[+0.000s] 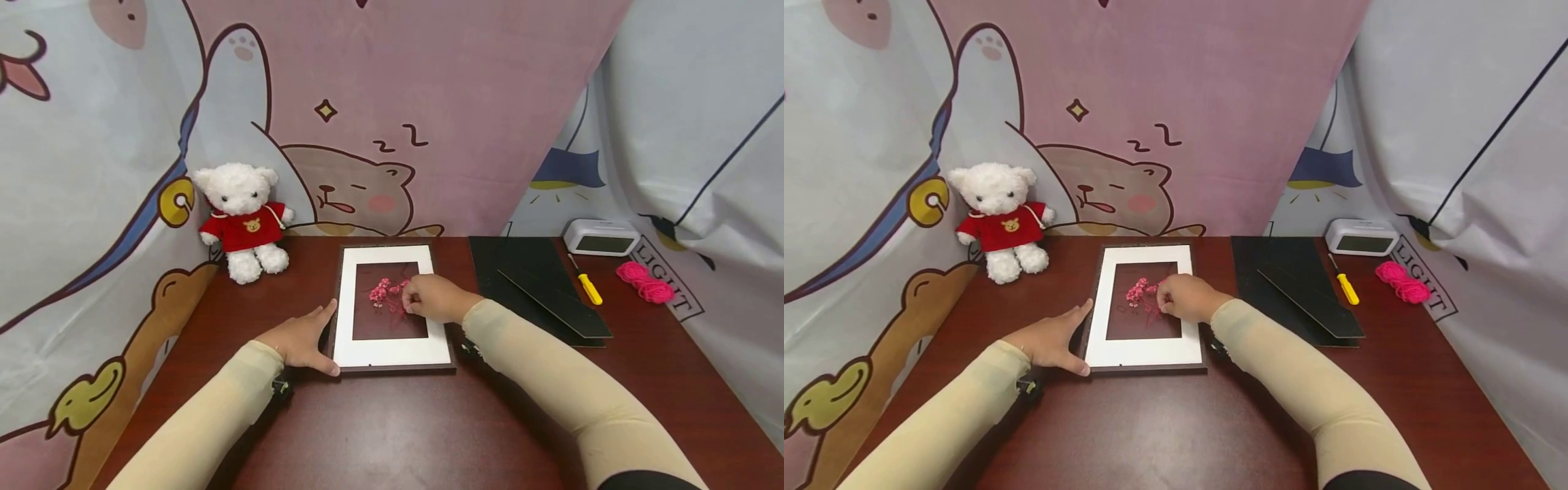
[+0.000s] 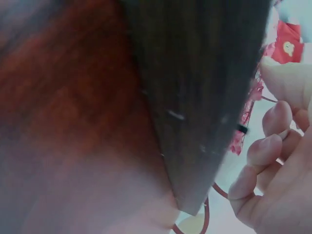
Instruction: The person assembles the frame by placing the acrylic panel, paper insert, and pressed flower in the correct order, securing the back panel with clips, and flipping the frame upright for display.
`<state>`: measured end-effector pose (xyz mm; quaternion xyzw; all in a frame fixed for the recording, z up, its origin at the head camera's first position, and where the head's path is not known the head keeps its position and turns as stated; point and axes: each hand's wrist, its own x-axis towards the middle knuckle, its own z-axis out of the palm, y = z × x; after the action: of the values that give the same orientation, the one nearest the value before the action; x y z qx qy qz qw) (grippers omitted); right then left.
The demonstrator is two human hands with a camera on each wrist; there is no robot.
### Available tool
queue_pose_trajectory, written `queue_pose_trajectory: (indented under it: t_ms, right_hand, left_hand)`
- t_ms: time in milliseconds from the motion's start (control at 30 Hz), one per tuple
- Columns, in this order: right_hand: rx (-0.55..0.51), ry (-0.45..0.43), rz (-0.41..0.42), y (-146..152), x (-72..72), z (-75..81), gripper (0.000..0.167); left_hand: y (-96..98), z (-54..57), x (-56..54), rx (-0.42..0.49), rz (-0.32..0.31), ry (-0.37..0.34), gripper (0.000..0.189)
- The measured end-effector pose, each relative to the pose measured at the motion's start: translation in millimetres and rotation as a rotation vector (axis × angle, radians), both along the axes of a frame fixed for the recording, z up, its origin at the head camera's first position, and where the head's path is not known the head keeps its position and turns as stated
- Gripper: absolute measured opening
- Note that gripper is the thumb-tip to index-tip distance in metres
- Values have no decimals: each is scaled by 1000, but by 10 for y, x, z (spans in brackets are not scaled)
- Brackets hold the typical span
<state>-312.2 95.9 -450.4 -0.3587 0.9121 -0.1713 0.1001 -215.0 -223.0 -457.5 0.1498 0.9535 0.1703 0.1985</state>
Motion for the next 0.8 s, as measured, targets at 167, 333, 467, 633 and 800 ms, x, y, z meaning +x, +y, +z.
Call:
queue_pose_trajectory:
  t_ms: [167, 333, 467, 633, 800]
  right_hand:
    - [-132, -70, -42, 60, 8, 87, 15]
    - [-257, -168, -71, 133, 1, 170, 10]
    - [-305, -174, -96, 196, -12, 216, 9]
    - [-350, -147, -140, 278, -49, 272, 8]
    - [-391, -81, -167, 382, -127, 325, 6]
  left_hand:
    - [0, -4, -5, 0, -5, 5, 147]
    - [-1, 6, -3, 0, -5, 5, 146]
    - [-1, 11, -1, 2, -6, 4, 145]
    - [-1, 9, 1, 3, -9, 1, 146]
    - [-4, 8, -2, 4, -9, -4, 146]
